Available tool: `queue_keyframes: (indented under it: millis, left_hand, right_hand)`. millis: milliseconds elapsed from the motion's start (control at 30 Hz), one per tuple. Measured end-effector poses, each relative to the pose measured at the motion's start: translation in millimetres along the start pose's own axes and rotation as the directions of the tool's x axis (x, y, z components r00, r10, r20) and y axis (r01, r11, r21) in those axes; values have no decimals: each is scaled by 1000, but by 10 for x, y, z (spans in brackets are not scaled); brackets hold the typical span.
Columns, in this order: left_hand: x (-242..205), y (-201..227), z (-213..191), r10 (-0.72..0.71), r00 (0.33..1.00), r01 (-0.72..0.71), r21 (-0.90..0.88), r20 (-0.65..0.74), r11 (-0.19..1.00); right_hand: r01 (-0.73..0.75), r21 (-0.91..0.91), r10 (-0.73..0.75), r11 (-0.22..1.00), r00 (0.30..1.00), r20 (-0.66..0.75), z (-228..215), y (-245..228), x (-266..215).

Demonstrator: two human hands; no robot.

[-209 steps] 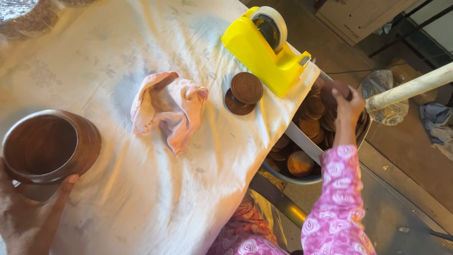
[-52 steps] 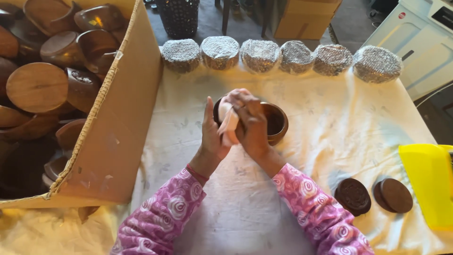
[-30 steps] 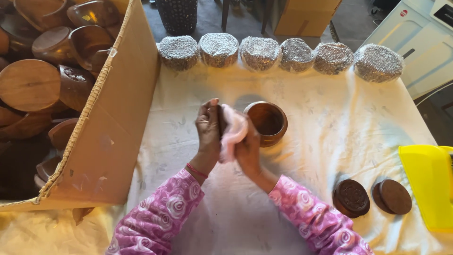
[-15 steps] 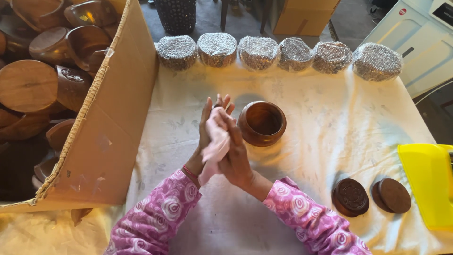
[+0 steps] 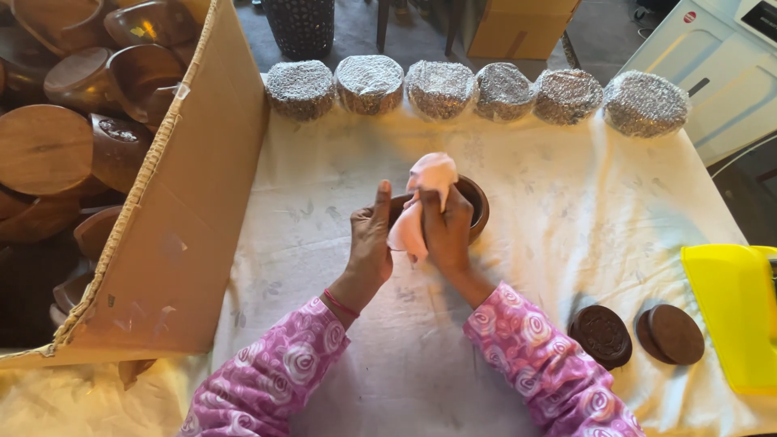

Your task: Polishing wooden bowls and lids with a cloth.

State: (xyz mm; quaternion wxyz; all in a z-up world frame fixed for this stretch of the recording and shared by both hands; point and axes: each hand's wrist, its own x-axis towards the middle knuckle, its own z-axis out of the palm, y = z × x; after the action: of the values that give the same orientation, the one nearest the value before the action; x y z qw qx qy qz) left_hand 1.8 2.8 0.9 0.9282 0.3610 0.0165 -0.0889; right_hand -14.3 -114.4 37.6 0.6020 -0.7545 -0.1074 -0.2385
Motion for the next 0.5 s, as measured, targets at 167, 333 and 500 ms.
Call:
queue_keyframes:
  millis: [167,333,500]
  left_hand:
    - [121,-86,-311,57,996,-53,56,-74,997]
    - [-6,26,-157,15,998,-10,-83,64,997]
    - [-125,123,38,-8,977,55,-217,214,975]
  right_hand:
    - [31,132,-40,991,997,68,178,-327,-219]
    - [258,143,-281,956,942,181,292,-620,-379]
    - [278,-58,-266,959,951,159,163,-460,-217]
